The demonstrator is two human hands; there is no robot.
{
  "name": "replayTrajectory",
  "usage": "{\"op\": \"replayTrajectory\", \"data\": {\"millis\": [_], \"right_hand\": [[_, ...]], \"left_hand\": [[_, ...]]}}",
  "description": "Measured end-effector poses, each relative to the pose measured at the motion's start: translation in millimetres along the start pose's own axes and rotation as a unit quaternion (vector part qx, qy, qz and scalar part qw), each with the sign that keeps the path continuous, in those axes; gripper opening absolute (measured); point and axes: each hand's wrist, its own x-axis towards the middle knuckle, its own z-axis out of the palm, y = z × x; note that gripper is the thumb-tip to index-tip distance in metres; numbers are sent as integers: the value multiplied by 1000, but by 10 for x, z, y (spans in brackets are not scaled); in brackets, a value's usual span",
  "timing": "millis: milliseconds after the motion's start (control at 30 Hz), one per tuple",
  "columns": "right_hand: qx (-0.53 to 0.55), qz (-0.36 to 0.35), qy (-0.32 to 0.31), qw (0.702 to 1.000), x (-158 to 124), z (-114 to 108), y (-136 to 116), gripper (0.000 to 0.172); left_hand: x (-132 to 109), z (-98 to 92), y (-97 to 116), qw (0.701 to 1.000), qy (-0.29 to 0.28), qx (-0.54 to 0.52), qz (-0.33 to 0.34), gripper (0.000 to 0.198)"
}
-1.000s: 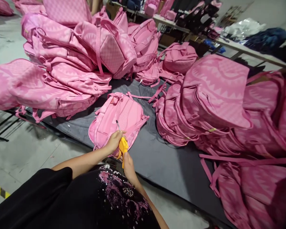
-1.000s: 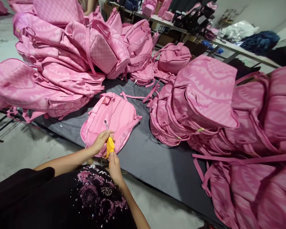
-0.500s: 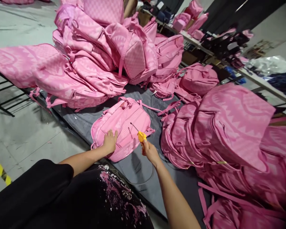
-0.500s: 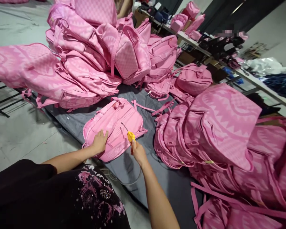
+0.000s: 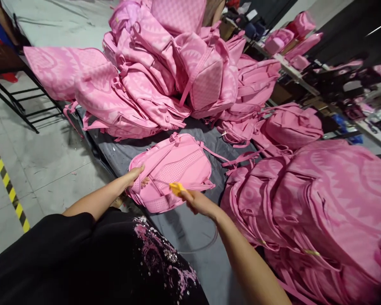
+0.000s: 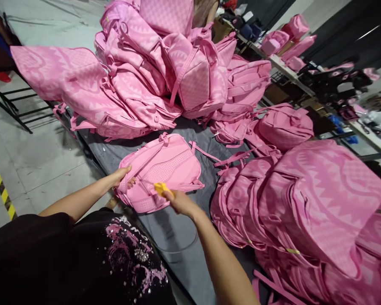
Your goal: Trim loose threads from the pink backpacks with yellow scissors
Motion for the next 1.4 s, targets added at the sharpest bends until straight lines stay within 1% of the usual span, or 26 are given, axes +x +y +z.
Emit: {"op": "replayTrajectory", "data": {"millis": [33, 100, 167, 233, 267, 367, 400, 467, 500, 567, 600, 633, 700, 733, 767, 867, 900, 1000, 1033, 1100, 1133, 1167, 1233, 1267, 1333, 1400], "right_hand": [[2, 6, -3, 1000, -30, 26, -62, 58], [7, 27, 46, 999, -112, 35, -196, 58], [32, 21, 30, 999, -207, -4, -319, 60], [55, -5, -36, 998, -301, -46, -404, 61], [56, -8, -36, 998, -345, -58, -421, 61], [30, 24, 43, 998, -467, -68, -350, 61], [32, 36, 13, 999, -505, -75, -287, 61], [45, 63, -71, 994, -577, -111, -129, 60], [34, 88, -61, 994, -608, -141, -46, 60], [-37, 159, 82, 983, -666, -206, 95, 57], [-71, 186, 141, 970, -695, -230, 146, 56], [-84, 197, 145, 966, -728, -242, 181, 54], [-43, 183, 32, 982, -805, -233, 213, 54], [-20, 173, -23, 984, -850, -219, 217, 54], [-19, 178, -35, 983, -899, -202, 217, 54], [-94, 253, 82, 959, -1063, -156, 221, 51], [-88, 258, 71, 959, -1120, -138, 227, 51], [19, 204, -71, 976, -1269, -69, 269, 55], [28, 200, -63, 977, -1307, -45, 296, 56], [-5, 235, 41, 971, -1369, -1, 372, 56], [-12, 250, 71, 966, -1399, 22, 418, 56], [4, 249, 60, 967, -1430, 44, 465, 55], [80, 216, -23, 973, -1496, 87, 553, 54], [106, 210, -39, 971, -1530, 104, 588, 53], [93, 252, 36, 963, -1591, 125, 635, 50], [63, 294, 111, 947, -1645, 137, 655, 50]], "left_hand": [[-4, 17, 14, 1000, 3, -1, -6, 66], [-16, 48, 28, 1000, 8, 8, -5, 65], [-25, 68, 26, 998, 15, 60, 9, 63], [-36, 88, 5, 984, 32, 163, 60, 58], [-47, 103, -16, 972, 45, 212, 91, 54], [-139, 196, -138, 929, 79, 309, 189, 44], [-192, 242, -199, 912, 90, 333, 221, 46], [-313, 350, -345, 840, 119, 426, 313, 61], [-370, 408, -427, 785, 131, 485, 362, 69], [-440, 527, -603, 660, 117, 595, 443, 75], [-443, 586, -693, 604, 82, 636, 474, 74], [-421, 644, -781, 567, 32, 661, 490, 72], [-306, 757, -942, 543, -51, 698, 464, 75], [-223, 809, -1012, 548, -68, 719, 423, 81], [-135, 858, -1072, 555, -67, 738, 377, 88], [86, 976, -1193, 552, -27, 774, 309, 94], [127, 1007, -1215, 549, -19, 775, 314, 92], [145, 1071, -1240, 555, -7, 766, 324, 85], [129, 1083, -1238, 557, -7, 765, 324, 85], [85, 1086, -1221, 564, -14, 761, 322, 87], [65, 1077, -1205, 581, -20, 749, 318, 88], [49, 1059, -1184, 618, -29, 721, 313, 87], [41, 1011, -1124, 717, -49, 628, 298, 74], [49, 987, -1085, 763, -57, 576, 287, 60], [89, 962, -993, 827, -65, 498, 254, 33], [147, 987, -895, 855, -78, 465, 218, 31]]}}
